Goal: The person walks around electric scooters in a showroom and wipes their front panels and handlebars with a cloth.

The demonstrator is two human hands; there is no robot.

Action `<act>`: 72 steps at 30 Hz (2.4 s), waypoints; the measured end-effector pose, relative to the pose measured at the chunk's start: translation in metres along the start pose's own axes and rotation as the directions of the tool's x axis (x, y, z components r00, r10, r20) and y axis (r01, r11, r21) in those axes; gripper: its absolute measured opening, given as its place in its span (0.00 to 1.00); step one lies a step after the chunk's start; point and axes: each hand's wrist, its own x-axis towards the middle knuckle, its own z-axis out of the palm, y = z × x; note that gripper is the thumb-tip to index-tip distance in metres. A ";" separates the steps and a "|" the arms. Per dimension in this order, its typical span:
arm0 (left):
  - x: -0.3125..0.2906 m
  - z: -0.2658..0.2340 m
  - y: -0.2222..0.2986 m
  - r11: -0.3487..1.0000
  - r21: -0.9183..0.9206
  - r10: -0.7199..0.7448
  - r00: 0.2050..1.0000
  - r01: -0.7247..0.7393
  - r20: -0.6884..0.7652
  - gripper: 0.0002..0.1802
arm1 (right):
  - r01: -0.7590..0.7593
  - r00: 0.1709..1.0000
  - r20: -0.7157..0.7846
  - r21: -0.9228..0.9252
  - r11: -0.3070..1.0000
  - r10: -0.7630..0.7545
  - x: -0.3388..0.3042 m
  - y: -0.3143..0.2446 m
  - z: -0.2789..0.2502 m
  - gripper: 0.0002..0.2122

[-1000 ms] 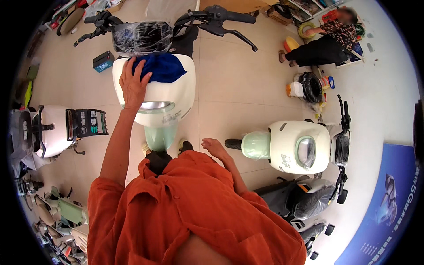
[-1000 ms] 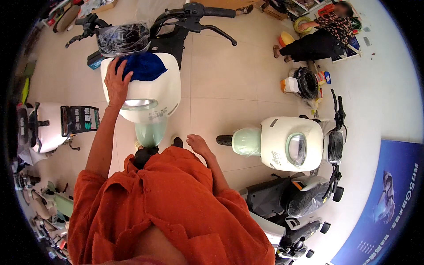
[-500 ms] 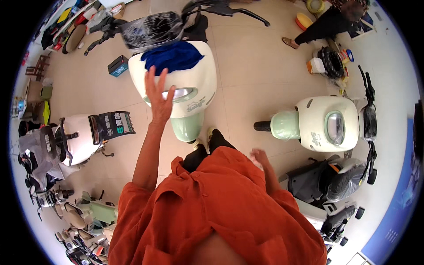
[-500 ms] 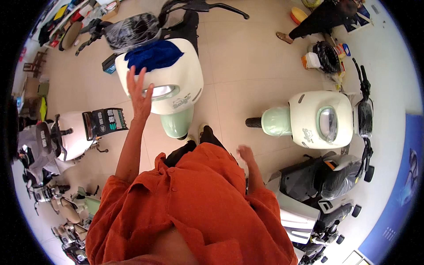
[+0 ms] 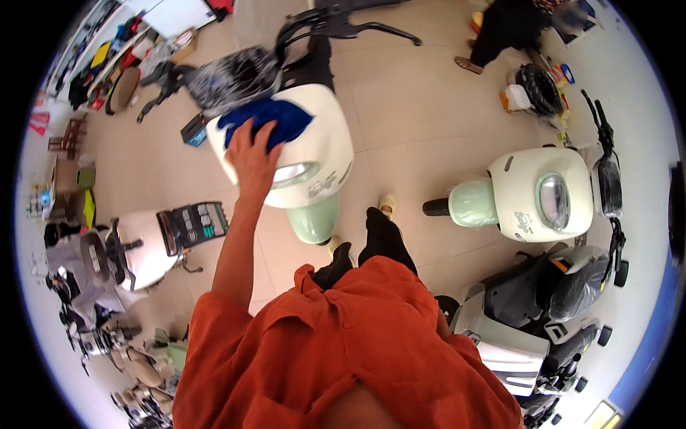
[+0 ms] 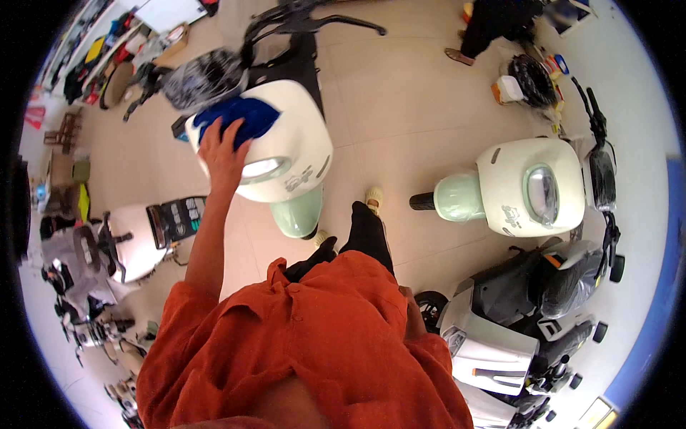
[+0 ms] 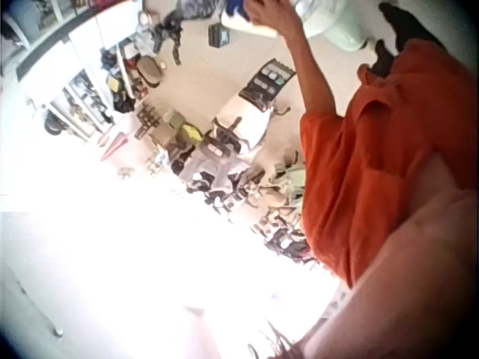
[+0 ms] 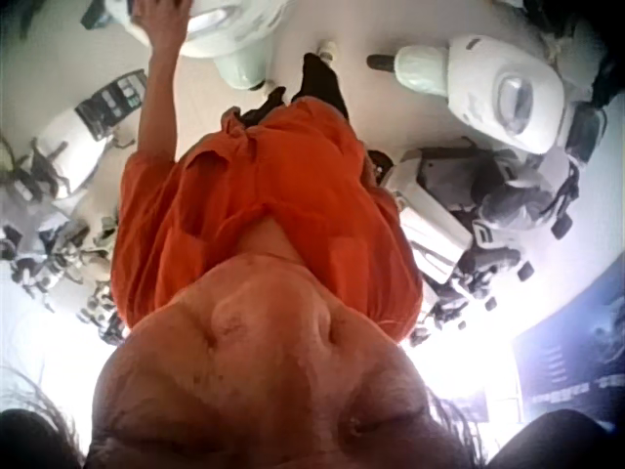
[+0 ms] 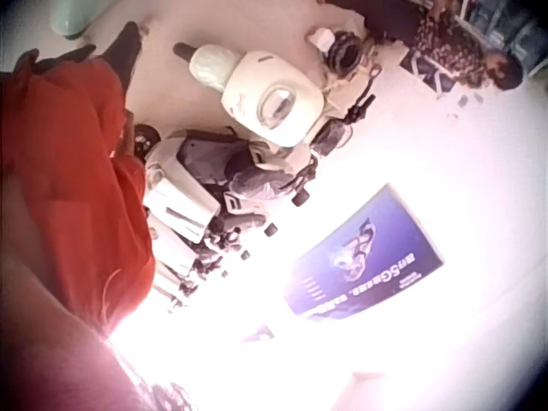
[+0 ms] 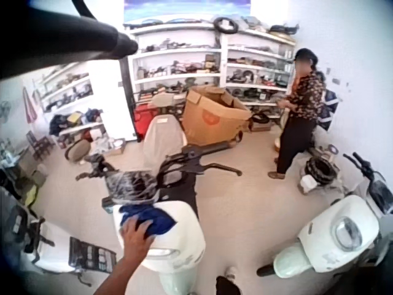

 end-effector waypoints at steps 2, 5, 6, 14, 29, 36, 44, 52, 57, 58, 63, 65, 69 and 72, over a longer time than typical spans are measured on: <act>0.000 -0.001 0.009 0.998 0.048 -0.044 0.999 0.044 0.011 0.28 | 0.089 0.996 -0.004 0.015 0.996 -0.089 0.016 -0.001 -0.009 0.12; 0.011 0.005 0.027 0.975 0.162 -0.161 0.987 0.155 0.027 0.31 | 0.249 0.969 -0.029 0.065 0.966 -0.247 0.045 -0.015 -0.032 0.12; 0.010 0.007 0.025 0.972 0.158 -0.179 0.984 0.175 0.012 0.32 | 0.277 0.961 -0.032 0.091 0.957 -0.275 0.061 -0.024 -0.042 0.12; 0.022 -0.009 0.086 0.917 0.326 -0.260 0.964 0.230 0.051 0.34 | 0.346 0.922 -0.197 0.029 0.938 -0.334 0.155 -0.129 -0.201 0.14; 0.040 0.064 0.133 0.785 -0.096 -0.615 0.788 0.612 -0.004 0.12 | 0.328 0.927 -0.167 -0.077 0.941 -0.337 0.193 -0.183 -0.325 0.16; 0.134 0.188 0.229 -0.089 -0.710 -0.591 0.537 0.698 0.602 0.06 | 0.216 0.976 -0.079 0.292 0.932 -0.202 0.215 -0.272 -0.382 0.12; 0.241 0.298 0.278 0.015 -0.693 -0.379 0.646 0.720 0.663 0.11 | 0.646 0.762 -0.085 0.164 0.746 -0.642 0.222 -0.474 -0.472 0.19; 0.391 0.375 0.354 0.102 -0.622 -0.074 0.629 0.776 0.773 0.11 | 0.655 0.749 -0.065 0.225 0.721 -0.660 0.222 -0.568 -0.519 0.30; 0.467 0.434 0.402 0.288 -0.589 0.189 0.558 0.755 0.808 0.16 | 0.587 0.802 -0.226 0.129 0.800 -0.552 0.279 -0.579 -0.601 0.15; 0.482 0.449 0.415 0.246 -0.636 0.210 0.600 0.732 0.772 0.18 | 0.606 0.780 -0.323 0.177 0.775 -0.536 0.287 -0.581 -0.625 0.12; 0.547 0.528 0.431 0.628 -0.548 0.173 0.587 0.553 0.791 0.21 | 0.581 0.777 -0.529 0.392 0.713 -0.342 0.342 -0.573 -0.749 0.12; 0.546 0.582 0.402 0.753 -0.443 0.159 0.518 0.487 0.840 0.21 | 0.605 0.758 -0.596 0.493 0.625 -0.264 0.363 -0.567 -0.808 0.12; 0.519 0.643 0.354 0.593 0.068 -0.292 0.136 0.802 0.947 0.15 | 0.553 0.718 -0.681 0.430 0.713 -0.146 0.396 -0.549 -0.912 0.11; 0.494 0.656 0.336 0.331 0.274 -0.385 -0.136 0.903 0.913 0.16 | 0.484 0.709 -0.705 0.473 0.736 -0.012 0.434 -0.514 -0.984 0.11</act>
